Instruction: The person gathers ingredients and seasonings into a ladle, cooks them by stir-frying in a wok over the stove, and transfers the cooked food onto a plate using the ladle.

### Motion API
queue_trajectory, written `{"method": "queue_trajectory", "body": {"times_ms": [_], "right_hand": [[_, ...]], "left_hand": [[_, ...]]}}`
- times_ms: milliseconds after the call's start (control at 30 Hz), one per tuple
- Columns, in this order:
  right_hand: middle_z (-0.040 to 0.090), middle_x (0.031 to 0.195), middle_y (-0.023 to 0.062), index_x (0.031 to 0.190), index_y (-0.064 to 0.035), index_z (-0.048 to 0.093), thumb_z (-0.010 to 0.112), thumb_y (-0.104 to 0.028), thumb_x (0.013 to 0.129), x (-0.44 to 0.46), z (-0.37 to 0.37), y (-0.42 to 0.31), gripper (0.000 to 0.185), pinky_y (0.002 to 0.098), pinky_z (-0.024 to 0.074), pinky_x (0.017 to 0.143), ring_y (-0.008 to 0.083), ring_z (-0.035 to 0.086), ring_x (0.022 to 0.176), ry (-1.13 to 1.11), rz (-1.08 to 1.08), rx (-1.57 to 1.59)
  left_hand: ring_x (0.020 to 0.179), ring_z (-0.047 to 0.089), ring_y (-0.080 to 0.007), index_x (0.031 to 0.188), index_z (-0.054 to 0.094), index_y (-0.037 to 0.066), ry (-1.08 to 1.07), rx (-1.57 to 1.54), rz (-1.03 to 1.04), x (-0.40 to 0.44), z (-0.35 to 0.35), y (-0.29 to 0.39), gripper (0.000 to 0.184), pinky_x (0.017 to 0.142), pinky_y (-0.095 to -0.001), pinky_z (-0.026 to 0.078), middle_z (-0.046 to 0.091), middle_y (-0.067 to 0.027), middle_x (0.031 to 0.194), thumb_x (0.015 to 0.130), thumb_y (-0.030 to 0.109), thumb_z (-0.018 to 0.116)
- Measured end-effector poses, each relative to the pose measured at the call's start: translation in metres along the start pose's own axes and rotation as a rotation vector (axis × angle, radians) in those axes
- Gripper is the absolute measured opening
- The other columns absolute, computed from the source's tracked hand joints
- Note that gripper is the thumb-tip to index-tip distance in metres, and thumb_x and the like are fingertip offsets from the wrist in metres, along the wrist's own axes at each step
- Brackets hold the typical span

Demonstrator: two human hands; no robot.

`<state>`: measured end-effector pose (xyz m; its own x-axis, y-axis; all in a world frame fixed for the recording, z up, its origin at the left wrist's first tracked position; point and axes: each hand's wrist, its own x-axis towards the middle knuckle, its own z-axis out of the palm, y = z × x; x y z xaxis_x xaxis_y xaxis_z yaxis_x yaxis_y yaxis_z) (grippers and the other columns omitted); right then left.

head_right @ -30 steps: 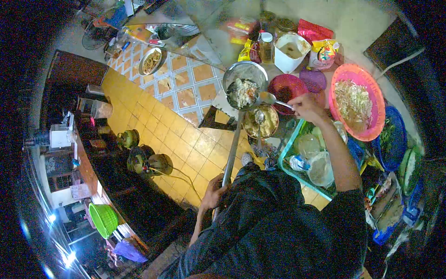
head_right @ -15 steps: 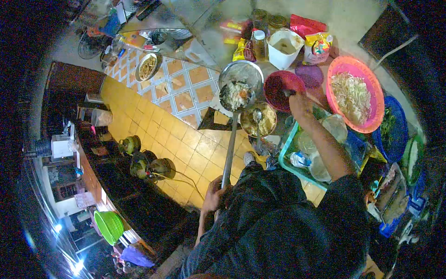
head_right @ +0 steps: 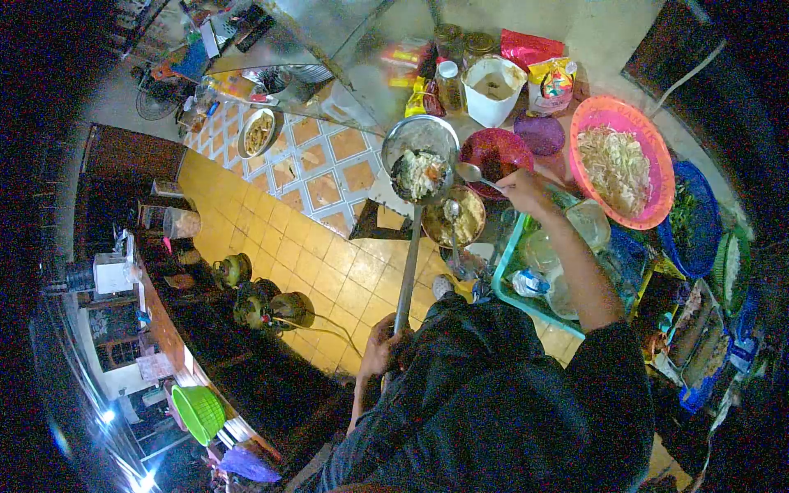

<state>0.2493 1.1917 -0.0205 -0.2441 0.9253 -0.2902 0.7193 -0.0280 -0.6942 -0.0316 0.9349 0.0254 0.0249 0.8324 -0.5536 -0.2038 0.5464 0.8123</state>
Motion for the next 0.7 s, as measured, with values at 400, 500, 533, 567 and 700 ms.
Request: {"method": "queue_trajectory", "body": {"times_ms": [400, 500, 533, 567, 700], "right_hand": [[0.059, 0.084, 0.0187, 0.086, 0.0002, 0.062, 0.046, -0.002, 0.073, 0.012, -0.007, 0.007, 0.020, 0.0440, 0.0458, 0.071, 0.0345, 0.057, 0.079, 0.378, 0.047, -0.633], [0.059, 0.086, 0.0184, 0.082, 0.0019, 0.061, 0.045, -0.005, 0.075, 0.031, 0.014, 0.041, 0.019, 0.0449, 0.0473, 0.069, 0.0330, 0.059, 0.079, 0.442, -0.052, -0.850], [0.060, 0.088, 0.0182, 0.080, 0.0017, 0.062, 0.046, -0.005, 0.075, 0.032, 0.020, 0.047, 0.018, 0.0456, 0.0480, 0.068, 0.0326, 0.060, 0.079, 0.494, -0.106, -0.877], [0.060, 0.088, 0.0182, 0.080, 0.0017, 0.062, 0.046, -0.005, 0.075, 0.030, 0.025, 0.053, 0.018, 0.0456, 0.0480, 0.068, 0.0326, 0.060, 0.079, 0.489, -0.106, -0.877], [0.062, 0.080, 0.0167, 0.074, -0.0028, 0.064, 0.049, -0.005, 0.073, 0.027, 0.035, 0.049, 0.016, 0.0442, 0.0491, 0.066, 0.0312, 0.063, 0.076, 0.258, 0.043, -0.777]], "left_hand": [[0.036, 0.042, -0.0121, 0.092, 0.045, -0.003, -0.030, 0.094, -0.033, 0.004, -0.004, -0.009, 0.016, 0.034, -0.0265, 0.036, 0.047, -0.0051, 0.054, 0.082, 0.009, 0.049], [0.037, 0.043, -0.0124, 0.094, 0.045, -0.003, -0.077, 0.057, 0.010, 0.002, -0.006, -0.009, 0.018, 0.034, -0.0264, 0.037, 0.047, -0.0052, 0.056, 0.082, 0.009, 0.049], [0.037, 0.043, -0.0125, 0.094, 0.045, -0.003, -0.065, 0.068, -0.003, 0.002, -0.007, -0.010, 0.018, 0.034, -0.0264, 0.037, 0.047, -0.0050, 0.056, 0.082, 0.010, 0.050], [0.037, 0.042, -0.0127, 0.095, 0.045, -0.003, -0.053, 0.080, -0.012, 0.001, -0.009, -0.011, 0.019, 0.034, -0.0263, 0.037, 0.047, -0.0049, 0.056, 0.082, 0.010, 0.050], [0.037, 0.043, -0.0128, 0.096, 0.045, -0.003, 0.005, 0.127, -0.023, -0.002, -0.006, -0.007, 0.019, 0.034, -0.0265, 0.037, 0.047, -0.0050, 0.058, 0.083, 0.010, 0.050]]}}
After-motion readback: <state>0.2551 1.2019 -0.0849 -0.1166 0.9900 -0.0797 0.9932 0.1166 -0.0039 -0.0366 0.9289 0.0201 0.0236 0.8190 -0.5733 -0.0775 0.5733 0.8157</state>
